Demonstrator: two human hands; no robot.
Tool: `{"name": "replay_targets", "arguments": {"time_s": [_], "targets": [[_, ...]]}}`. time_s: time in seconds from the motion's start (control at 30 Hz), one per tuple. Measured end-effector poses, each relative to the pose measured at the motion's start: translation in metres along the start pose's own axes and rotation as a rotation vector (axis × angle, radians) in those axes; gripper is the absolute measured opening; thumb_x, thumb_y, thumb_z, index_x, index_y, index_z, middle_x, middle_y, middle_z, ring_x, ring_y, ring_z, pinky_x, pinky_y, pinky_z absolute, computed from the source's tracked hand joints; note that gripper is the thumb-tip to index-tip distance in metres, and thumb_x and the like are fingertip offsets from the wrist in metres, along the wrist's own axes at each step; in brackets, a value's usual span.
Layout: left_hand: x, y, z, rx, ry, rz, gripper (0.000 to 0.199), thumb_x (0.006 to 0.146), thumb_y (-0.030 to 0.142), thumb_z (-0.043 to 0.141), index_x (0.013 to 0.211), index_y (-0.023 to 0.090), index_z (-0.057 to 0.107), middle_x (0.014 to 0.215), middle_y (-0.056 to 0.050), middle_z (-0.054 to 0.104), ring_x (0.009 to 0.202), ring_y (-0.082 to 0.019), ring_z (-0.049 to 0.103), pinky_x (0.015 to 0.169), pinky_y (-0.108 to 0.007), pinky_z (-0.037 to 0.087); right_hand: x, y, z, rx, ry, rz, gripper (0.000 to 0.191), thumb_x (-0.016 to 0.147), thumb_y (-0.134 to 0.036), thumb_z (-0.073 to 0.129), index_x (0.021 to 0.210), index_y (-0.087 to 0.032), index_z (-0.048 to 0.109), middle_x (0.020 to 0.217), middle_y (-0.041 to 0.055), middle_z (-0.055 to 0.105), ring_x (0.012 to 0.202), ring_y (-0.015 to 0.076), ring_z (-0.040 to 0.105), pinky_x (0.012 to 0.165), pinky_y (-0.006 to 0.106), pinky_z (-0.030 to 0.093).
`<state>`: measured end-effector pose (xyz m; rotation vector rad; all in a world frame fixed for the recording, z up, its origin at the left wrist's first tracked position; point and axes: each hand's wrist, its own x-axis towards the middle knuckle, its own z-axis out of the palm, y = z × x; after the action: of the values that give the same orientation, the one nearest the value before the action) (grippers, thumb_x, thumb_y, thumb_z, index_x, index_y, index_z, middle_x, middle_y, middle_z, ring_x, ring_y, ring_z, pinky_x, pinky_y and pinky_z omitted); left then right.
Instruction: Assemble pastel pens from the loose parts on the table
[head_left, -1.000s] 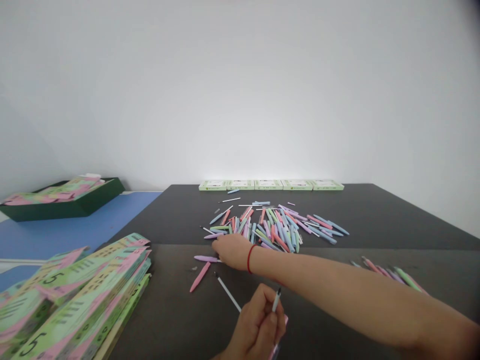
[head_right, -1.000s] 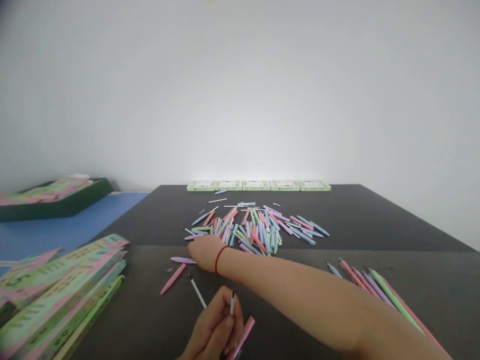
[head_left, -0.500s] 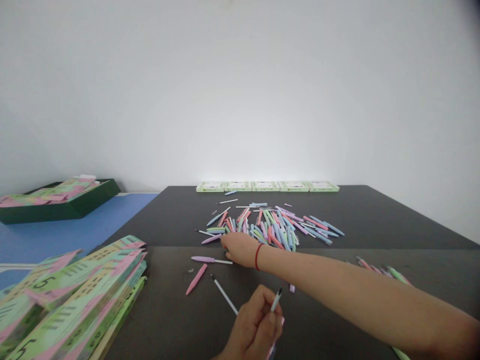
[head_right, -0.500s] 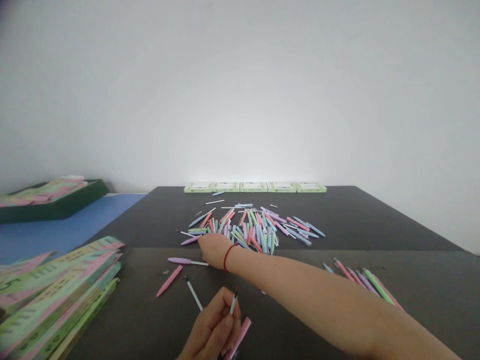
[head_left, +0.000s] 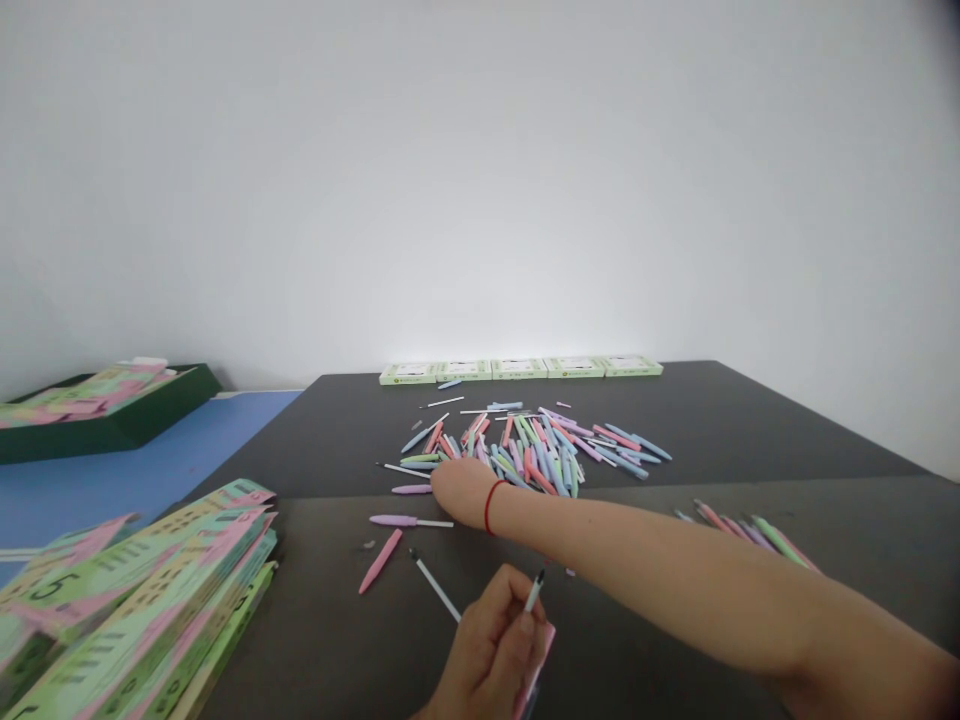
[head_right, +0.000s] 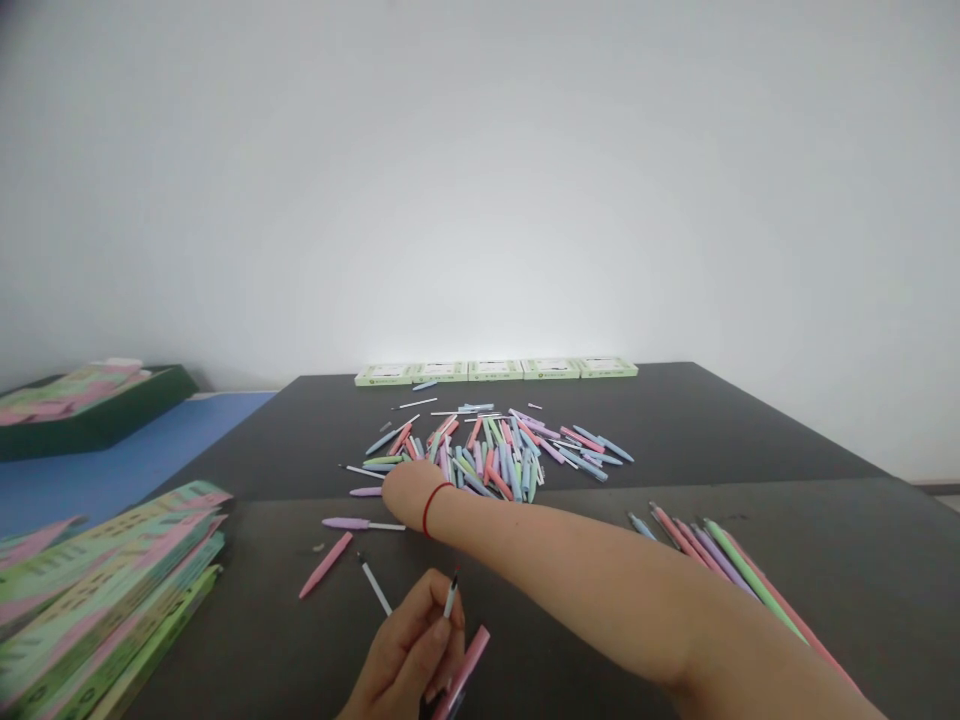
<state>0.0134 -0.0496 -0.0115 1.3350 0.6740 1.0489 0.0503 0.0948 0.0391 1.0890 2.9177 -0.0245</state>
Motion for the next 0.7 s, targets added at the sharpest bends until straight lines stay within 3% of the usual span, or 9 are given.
{"name": "replay_targets", "arguments": {"time_s": [0.1,0.23,0.3,0.37,0.53,0.7], "targets": [[0.001,-0.005,-0.002,-0.012,0.015,0.012,0.035,0.090,0.051,0.043,0.077,0.019,0.043,0.052,0.009,0.031,0.040,-0.005,0.022,0.040,-0.020,0.018,-0.024,0.015,-0.018,0.177,0.083,0.079,0.011,0.085,-0.015,0.052,0.085,-0.010,0.061,0.084,0.0103,0.068,0.078,0.0185,0.064,0.065,0.026,0.049],[0.003,-0.010,-0.003,-0.032,0.066,0.005,0.035,0.092,0.049,0.041,0.077,0.018,0.044,0.050,0.009,0.032,0.040,-0.006,0.022,0.040,-0.020,0.018,-0.091,0.029,-0.038,0.459,0.128,0.095,0.014,0.090,-0.019,0.039,0.089,-0.016,0.053,0.061,-0.0036,0.059,0.046,0.0068,0.052,0.045,0.016,0.039],[0.004,-0.010,-0.001,-0.028,0.086,-0.014,0.034,0.092,0.048,0.040,0.077,0.018,0.045,0.052,0.008,0.034,0.041,-0.006,0.024,0.041,-0.020,0.019,-0.125,0.027,-0.040,0.997,0.201,0.186,0.012,0.090,-0.024,0.040,0.083,-0.018,0.047,0.056,-0.0067,0.051,0.039,0.0052,0.043,0.039,0.016,0.032],[0.003,-0.008,0.000,-0.021,0.102,-0.032,0.033,0.093,0.046,0.041,0.076,0.017,0.045,0.053,0.008,0.035,0.043,-0.006,0.026,0.042,-0.020,0.020,-0.149,0.020,-0.038,1.253,0.273,0.263,0.013,0.089,-0.027,0.044,0.079,-0.018,0.046,0.054,-0.0082,0.047,0.038,0.0047,0.038,0.039,0.016,0.030],[0.001,-0.005,-0.001,-0.010,0.117,-0.049,0.031,0.093,0.044,0.041,0.080,0.017,0.047,0.053,0.008,0.033,0.044,-0.007,0.024,0.043,-0.020,0.020,-0.162,0.001,-0.025,1.335,0.409,0.341,0.013,0.087,-0.028,0.049,0.079,-0.018,0.048,0.056,-0.0080,0.047,0.041,0.0053,0.039,0.043,0.019,0.032],[0.000,-0.007,-0.001,0.000,0.088,-0.051,0.032,0.093,0.045,0.040,0.080,0.017,0.048,0.051,0.009,0.034,0.042,-0.006,0.022,0.041,-0.019,0.019,-0.155,-0.003,-0.016,1.291,0.419,0.330,0.008,0.086,-0.023,0.049,0.080,-0.018,0.048,0.055,-0.0091,0.042,0.043,0.0056,0.039,0.043,0.018,0.032]]}}
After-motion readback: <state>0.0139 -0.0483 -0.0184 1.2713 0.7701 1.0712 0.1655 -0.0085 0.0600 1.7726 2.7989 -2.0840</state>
